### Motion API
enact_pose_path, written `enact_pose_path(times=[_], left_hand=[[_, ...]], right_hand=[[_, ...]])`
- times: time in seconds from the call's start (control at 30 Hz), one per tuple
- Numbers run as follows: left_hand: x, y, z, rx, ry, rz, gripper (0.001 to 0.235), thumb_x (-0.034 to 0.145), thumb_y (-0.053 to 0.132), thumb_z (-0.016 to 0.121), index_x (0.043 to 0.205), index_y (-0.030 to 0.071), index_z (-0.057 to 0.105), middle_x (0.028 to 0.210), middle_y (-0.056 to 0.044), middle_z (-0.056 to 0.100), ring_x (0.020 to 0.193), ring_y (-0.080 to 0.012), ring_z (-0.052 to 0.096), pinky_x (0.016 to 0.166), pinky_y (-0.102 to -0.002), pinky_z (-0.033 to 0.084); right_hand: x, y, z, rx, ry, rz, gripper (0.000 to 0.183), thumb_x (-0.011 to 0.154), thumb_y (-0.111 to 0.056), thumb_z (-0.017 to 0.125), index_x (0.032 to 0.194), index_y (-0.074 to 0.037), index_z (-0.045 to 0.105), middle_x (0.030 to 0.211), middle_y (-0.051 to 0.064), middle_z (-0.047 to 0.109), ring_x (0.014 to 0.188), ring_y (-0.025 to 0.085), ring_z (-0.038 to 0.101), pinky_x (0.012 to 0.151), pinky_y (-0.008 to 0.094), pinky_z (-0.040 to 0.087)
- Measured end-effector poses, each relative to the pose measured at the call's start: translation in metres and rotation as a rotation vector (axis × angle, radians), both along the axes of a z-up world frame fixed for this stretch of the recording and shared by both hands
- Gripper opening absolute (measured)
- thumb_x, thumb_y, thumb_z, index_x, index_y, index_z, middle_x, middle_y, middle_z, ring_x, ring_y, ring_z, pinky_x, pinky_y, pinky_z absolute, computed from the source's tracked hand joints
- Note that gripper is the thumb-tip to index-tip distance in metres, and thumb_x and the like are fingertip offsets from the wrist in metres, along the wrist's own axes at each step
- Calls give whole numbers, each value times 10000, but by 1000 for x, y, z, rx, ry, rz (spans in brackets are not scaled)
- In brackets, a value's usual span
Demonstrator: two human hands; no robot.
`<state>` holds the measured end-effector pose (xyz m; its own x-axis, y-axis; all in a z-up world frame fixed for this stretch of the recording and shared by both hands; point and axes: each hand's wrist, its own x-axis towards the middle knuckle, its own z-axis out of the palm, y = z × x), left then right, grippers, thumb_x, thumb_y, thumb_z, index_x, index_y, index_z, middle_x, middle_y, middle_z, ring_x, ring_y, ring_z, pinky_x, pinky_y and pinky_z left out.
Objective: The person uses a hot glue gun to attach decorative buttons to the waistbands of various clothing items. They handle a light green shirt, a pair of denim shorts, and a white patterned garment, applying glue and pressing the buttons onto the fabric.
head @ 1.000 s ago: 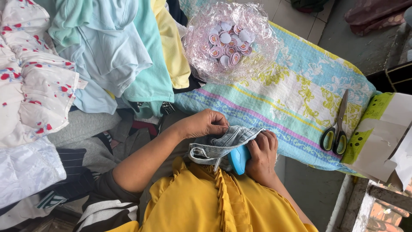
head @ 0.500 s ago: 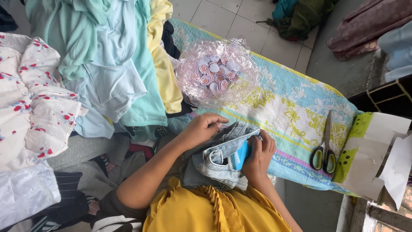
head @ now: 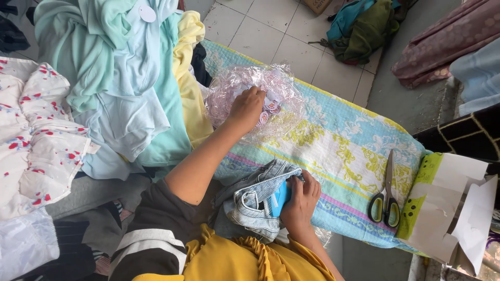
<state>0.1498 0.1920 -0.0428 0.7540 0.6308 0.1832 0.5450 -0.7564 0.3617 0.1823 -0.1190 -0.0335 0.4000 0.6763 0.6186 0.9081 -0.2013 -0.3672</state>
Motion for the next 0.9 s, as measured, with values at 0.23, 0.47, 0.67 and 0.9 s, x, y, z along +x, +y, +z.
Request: enact_pose_path(times=[0.23, 0.47, 0.67, 0.9], left_hand=[[-5, -3, 5, 114, 238, 20, 487, 957, 473, 664, 1328, 159, 636, 1220, -94, 625, 1114, -310, 508, 848, -441, 479], [-14, -8, 14, 27, 118, 7, 444, 929, 439, 733, 1205, 102, 648, 1123, -126, 656, 1057, -311, 564, 845, -417, 490], [-15, -3, 3, -132, -68, 42, 264, 1008, 246, 641, 1116, 5, 630, 1064, -162, 628, 978, -306, 593, 818, -416, 518], [-18, -8, 1, -126, -33, 85, 588, 917, -84, 575, 1482, 52, 486, 1451, -334, 499, 1303, -491, 504, 1036, -548, 479]], right_hand=[[3, -3, -4, -100, 57, -2, 87, 1009, -108, 549, 1062, -54, 592, 1334, 207, 540, 1169, 418, 529, 983, 560, 382], [3, -2, -4, -95, 51, 1, 133, 1004, -146, 543, 1080, -49, 591, 1351, 205, 547, 1169, 421, 538, 983, 564, 385], [3, -2, -5, -85, 31, 5, 141, 1027, -152, 534, 1087, -38, 592, 1343, 222, 549, 1160, 432, 541, 969, 575, 393], [3, -2, -4, -74, 34, 7, 132, 1030, -162, 542, 1084, -51, 590, 1335, 204, 550, 1149, 419, 539, 967, 566, 392]])
